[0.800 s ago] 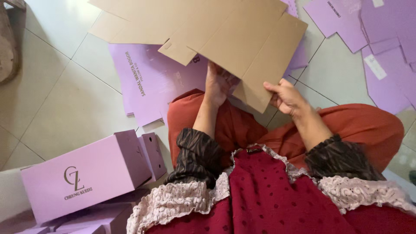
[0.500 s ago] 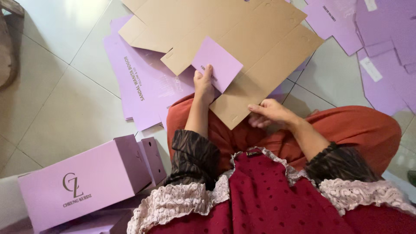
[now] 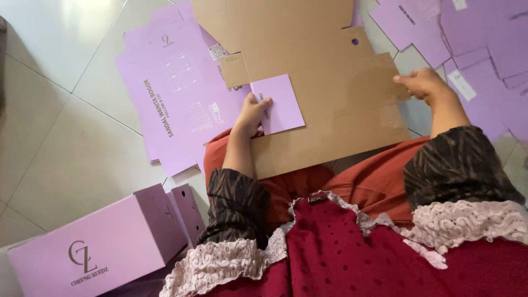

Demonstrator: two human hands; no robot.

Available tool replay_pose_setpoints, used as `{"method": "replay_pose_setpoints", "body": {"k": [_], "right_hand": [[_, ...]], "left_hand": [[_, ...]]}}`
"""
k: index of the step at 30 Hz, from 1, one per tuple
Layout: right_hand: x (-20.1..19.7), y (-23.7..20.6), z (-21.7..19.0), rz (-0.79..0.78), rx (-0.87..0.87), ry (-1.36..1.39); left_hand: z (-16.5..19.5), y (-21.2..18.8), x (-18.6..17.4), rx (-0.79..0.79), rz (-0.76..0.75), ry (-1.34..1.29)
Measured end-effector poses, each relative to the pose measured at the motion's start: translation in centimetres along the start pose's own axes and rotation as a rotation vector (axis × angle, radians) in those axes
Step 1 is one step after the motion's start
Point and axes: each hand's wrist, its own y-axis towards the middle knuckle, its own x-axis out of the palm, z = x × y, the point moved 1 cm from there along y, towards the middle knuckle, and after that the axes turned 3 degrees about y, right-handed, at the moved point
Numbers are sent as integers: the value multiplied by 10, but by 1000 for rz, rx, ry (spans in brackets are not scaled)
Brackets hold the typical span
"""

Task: The person sits on the floor and folds flat pre-cut cardboard blanks into purple shoeboxes, pressing the side panels and tabs into shape by hand, then folds the lid flaps and sets the finished box aside with other completed boxes.

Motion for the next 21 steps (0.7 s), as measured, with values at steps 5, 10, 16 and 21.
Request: {"method": "replay_pose_setpoints", "body": {"k": [5,10,16,21], "right_hand": [[14,-5,-5,203,-125,-145],[62,-31,-44,212,-491,8],[172,-58,-70,248,-729,-489],[161,-47,-79,61,-634,-438]], "left_hand": [[-12,11,0,-42,21,40],[-26,25,12,-84,172,230],[-36,27,15,-82,199,292],[-34,30,11,-64,207,159]]}}
